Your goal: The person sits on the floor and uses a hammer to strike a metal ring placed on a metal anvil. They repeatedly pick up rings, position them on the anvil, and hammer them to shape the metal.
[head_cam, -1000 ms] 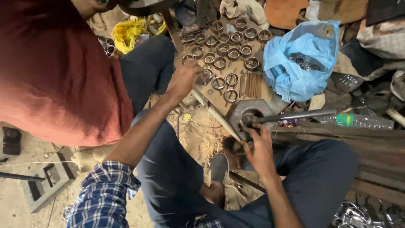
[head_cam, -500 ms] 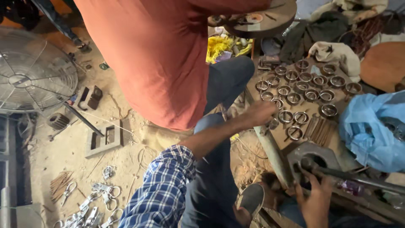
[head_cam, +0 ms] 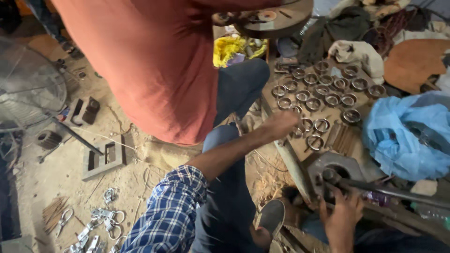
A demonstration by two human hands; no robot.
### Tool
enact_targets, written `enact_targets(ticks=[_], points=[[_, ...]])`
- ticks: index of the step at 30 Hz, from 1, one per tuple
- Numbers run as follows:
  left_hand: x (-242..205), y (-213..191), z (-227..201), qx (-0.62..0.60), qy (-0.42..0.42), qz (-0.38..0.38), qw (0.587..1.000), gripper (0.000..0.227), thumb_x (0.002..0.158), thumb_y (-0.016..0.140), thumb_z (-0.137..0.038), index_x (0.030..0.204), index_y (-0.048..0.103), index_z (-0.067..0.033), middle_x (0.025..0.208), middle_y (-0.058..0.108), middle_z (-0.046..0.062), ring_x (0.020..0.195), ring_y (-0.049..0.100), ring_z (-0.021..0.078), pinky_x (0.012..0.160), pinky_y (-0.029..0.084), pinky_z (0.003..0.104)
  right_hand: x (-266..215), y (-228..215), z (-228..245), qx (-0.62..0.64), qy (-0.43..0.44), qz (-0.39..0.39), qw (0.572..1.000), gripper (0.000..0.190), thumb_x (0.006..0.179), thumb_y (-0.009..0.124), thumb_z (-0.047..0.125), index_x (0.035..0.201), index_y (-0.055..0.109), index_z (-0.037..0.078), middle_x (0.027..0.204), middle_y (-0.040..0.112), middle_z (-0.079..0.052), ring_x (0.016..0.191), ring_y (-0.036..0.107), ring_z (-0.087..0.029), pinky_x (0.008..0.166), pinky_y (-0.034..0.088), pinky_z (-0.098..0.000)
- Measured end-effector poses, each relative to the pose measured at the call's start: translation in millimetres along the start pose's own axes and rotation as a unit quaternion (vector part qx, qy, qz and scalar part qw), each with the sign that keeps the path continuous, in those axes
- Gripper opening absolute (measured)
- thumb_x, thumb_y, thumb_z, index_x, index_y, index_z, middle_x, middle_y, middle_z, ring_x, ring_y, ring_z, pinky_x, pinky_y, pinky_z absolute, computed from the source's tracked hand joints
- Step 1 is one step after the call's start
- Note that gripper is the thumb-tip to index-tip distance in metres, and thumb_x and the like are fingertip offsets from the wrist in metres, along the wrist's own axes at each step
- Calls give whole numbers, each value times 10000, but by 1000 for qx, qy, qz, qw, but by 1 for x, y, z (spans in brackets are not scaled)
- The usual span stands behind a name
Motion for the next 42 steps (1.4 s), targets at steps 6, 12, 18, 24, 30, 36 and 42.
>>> enact_targets(ticks=[6, 12, 18, 24, 30, 36, 42], points=[[27, -25, 6, 108, 10, 42, 993, 403, 804, 600, -17, 1174, 733, -103, 1084, 673, 193, 1032, 653, 367, 857, 533, 491, -12, -9, 24, -2, 51, 104, 993, 916, 788, 750, 343, 1560, 332, 80, 1491, 319, -312, 1371, 312, -528, 1083, 323, -638], [33, -60, 21, 46, 61, -103, 992, 187, 874, 715, -66, 1060, 727, -75, 1082, 676, 134, 1048, 651, 336, 905, 528, 441, -30, -3, 39, -26, 46, 236, 970, 995, 864, 712, 205, 1651, 104, 172, 1703, -26, -240, 1544, 6, -515, 1177, 182, -647], [70, -58, 21, 30, 24, -131, 991, 194, 813, 741, -67, 1005, 741, -97, 1010, 678, 106, 1032, 640, 336, 890, 521, 440, -17, 8, 34, 1, 108, 370, 923, 1109, 836, 762, 384, 1612, -3, 178, 1647, -137, -274, 1505, -90, -579, 1200, 138, -667], [105, -31, 39, 23, 13, -125, 992, 172, 838, 716, -23, 1008, 726, -48, 1016, 664, 142, 1034, 626, 356, 905, 505, 468, -23, 32, 21, -5, 101, 419, 902, 1113, 887, 729, 457, 1604, -66, 152, 1632, -200, -322, 1460, -158, -659, 1144, 133, -728], [126, -13, 51, 26, 16, -163, 986, 145, 849, 717, -36, 994, 716, -27, 1097, 683, 186, 1073, 633, 392, 951, 501, 482, -19, 35, 22, 0, 111, 444, 889, 1135, 879, 728, 483, 1597, -86, 153, 1622, -224, -323, 1445, -184, -665, 1146, 153, -741], [118, -2, 54, 23, 22, -227, 973, 254, 818, 671, 21, 1057, 739, -29, 1137, 696, 182, 1104, 645, 383, 972, 521, 446, -23, 38, 22, -3, 112, 441, 890, 1118, 893, 714, 492, 1603, -72, 136, 1619, -225, -332, 1434, -192, -676, 1127, 157, -760], [105, -28, 76, -1, -43, -199, 979, 129, 869, 719, -14, 997, 738, -23, 989, 670, 157, 992, 637, 370, 864, 510, 471, -29, 41, 20, 24, 114, 426, 897, 1103, 890, 717, 484, 1613, -49, 157, 1609, -226, -342, 1425, -203, -672, 1120, 126, -754]])
Point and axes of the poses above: each hand's wrist, its own x-axis towards the middle knuckle, its own y-axis out of the palm, z = x × y, the point moved 2 cm from there along x, towards the middle knuckle
